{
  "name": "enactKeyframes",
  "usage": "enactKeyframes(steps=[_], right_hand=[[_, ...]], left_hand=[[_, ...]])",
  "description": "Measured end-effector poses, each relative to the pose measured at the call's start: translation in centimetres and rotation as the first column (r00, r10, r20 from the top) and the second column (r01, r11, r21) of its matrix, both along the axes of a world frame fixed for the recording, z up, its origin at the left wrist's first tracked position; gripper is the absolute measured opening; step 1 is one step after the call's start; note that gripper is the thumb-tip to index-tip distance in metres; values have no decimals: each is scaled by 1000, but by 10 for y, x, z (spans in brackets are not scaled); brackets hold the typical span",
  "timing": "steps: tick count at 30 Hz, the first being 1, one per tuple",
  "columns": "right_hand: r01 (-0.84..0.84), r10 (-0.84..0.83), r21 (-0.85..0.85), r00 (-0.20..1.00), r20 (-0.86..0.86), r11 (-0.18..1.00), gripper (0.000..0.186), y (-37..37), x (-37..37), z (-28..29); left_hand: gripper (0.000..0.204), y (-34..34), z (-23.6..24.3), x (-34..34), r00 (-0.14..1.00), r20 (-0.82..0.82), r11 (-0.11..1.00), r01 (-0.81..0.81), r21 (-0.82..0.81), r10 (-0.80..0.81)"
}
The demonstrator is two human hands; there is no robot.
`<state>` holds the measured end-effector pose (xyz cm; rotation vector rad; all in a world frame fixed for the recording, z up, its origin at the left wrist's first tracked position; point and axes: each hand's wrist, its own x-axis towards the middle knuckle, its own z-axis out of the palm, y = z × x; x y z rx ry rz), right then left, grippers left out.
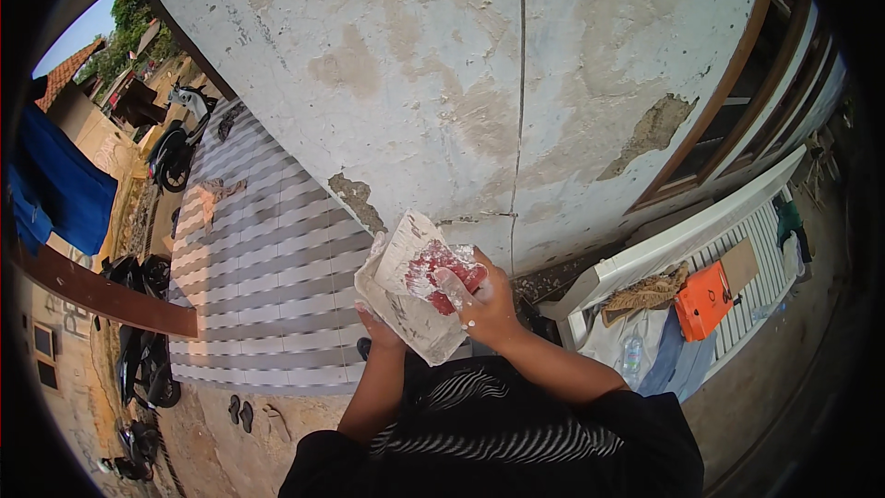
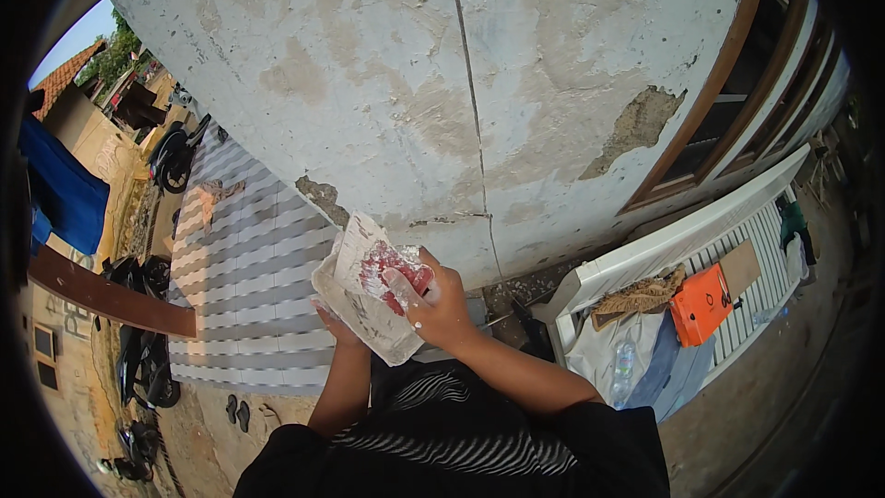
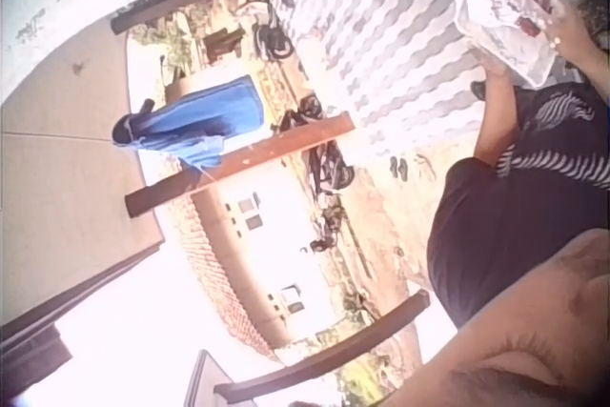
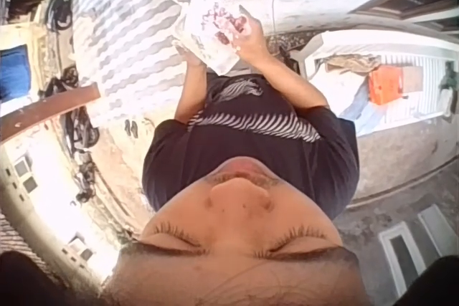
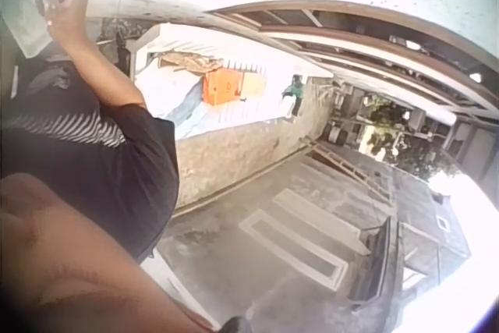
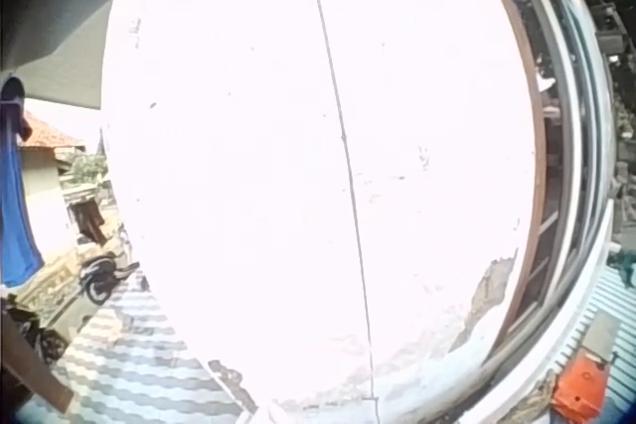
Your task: Apply plaster or filler to a damaged section of an exterior wall using a putty knife.
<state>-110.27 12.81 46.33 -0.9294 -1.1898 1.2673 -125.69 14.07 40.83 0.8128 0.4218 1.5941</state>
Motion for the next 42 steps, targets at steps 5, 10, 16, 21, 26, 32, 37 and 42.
enactKeyframes(steps=[5,10,16,21,26,32,37,42], right_hand=[[-19,21,27,999,-48,999,17,3,-8,1],[-56,54,21,996,69,998,20,-3,-8,-12],[-53,53,-15,999,1,998,19,-7,-15,-16],[-135,108,-151,979,-171,979,21,-3,-20,-32],[-207,78,-277,907,-414,938,22,-3,-24,-48],[-267,76,-443,912,-403,856,21,-6,-16,-31],[-366,-71,-490,740,-669,791,19,3,-13,-30],[-372,-69,-487,735,-674,790,20,8,-7,-38]], left_hand=[[105,1,2,-2,993,-116,998,-21,55,27],[107,0,6,-4,990,-123,998,-58,26,61],[105,3,1,-9,995,-74,997,-71,-5,70],[104,9,-8,-17,976,-187,994,-102,43,108],[107,15,-14,-22,933,-329,987,-120,109,149],[105,19,-13,-23,907,-391,988,-133,83,156],[103,19,-11,-20,891,-427,988,-128,88,153],[98,20,-31,-32,912,-384,989,-145,35,148]])
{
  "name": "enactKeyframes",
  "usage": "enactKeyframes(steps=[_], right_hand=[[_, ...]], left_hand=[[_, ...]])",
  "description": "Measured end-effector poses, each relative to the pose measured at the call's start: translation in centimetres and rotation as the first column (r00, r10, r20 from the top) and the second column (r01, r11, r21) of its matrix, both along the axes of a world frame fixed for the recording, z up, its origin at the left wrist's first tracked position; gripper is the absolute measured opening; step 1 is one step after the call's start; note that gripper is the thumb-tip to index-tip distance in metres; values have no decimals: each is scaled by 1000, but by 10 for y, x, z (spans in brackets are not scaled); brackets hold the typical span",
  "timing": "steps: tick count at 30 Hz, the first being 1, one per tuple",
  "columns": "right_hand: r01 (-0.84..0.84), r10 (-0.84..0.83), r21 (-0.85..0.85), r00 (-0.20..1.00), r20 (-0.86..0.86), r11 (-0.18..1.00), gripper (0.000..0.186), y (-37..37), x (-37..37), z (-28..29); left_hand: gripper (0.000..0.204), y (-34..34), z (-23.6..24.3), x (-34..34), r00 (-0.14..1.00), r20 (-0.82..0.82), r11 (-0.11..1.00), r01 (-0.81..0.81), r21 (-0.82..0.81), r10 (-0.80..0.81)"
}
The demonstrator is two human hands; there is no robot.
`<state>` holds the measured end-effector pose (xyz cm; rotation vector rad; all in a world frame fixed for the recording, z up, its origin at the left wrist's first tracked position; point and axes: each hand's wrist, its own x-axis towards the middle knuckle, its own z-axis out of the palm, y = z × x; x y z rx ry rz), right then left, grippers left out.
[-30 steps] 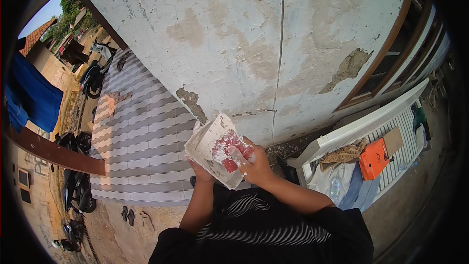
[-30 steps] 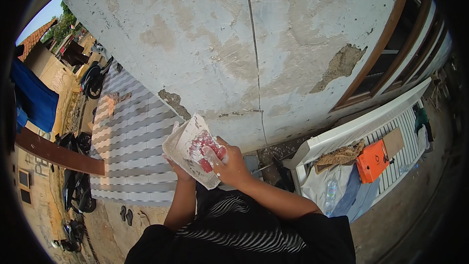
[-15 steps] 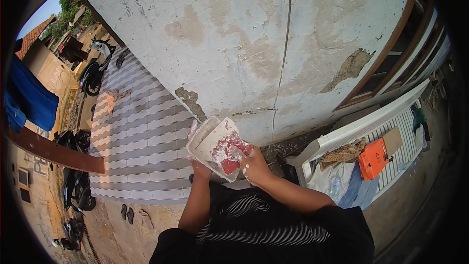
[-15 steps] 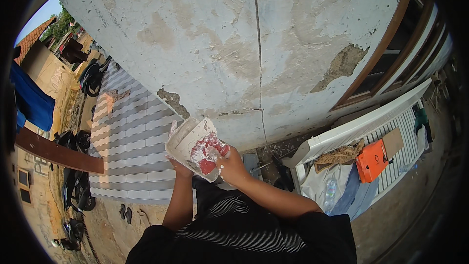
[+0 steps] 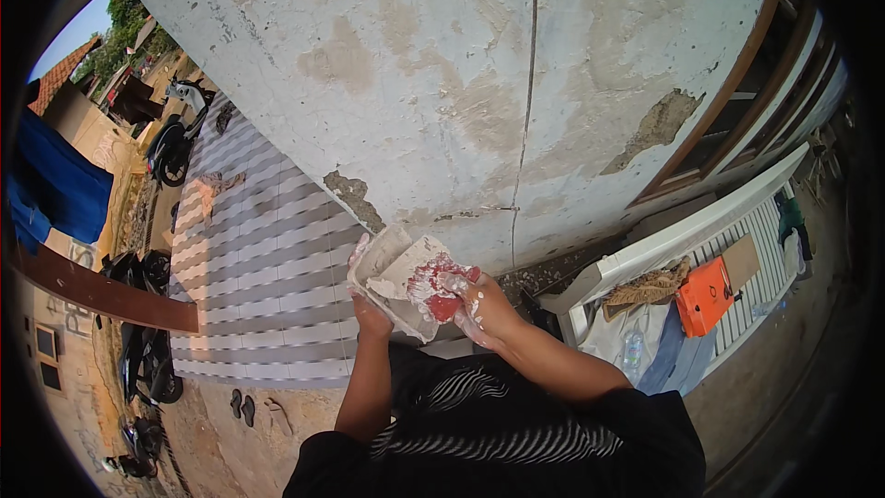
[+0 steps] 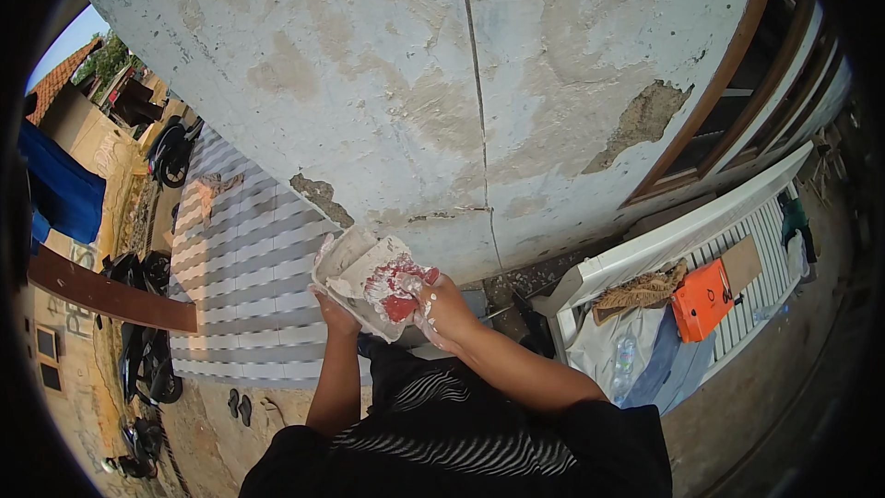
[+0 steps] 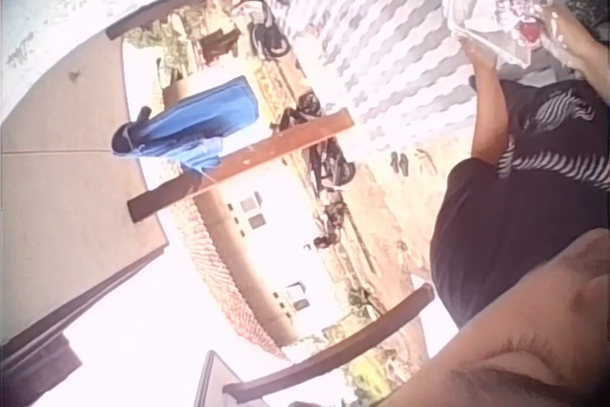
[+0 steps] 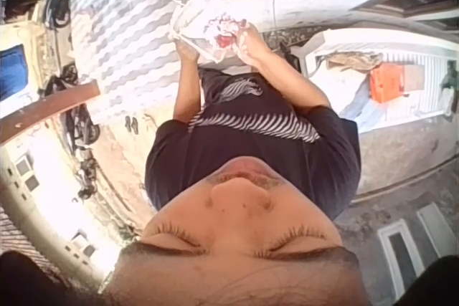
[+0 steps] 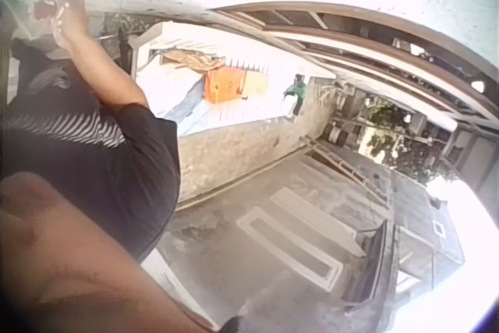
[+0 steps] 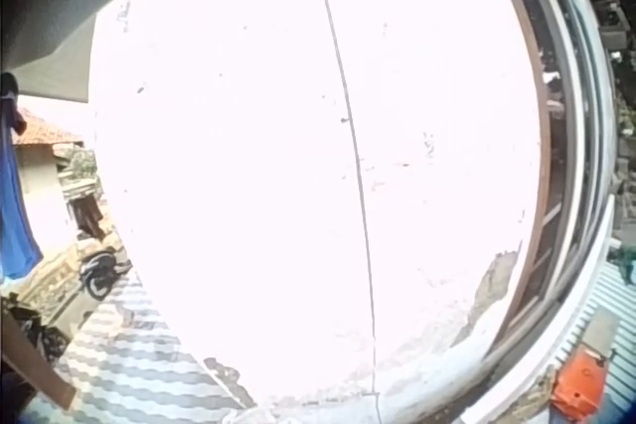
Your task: Apply plaster or filler to a damaged section of an exterior wall using a putty knife.
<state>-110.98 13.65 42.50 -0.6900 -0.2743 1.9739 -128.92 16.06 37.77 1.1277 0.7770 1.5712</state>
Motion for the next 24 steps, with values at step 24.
enactKeyframes(steps=[24], right_hand=[[-888,-416,407,295,860,213,21,26,53,52]], left_hand=[[67,6,51,15,907,370,934,-66,-350,202]])
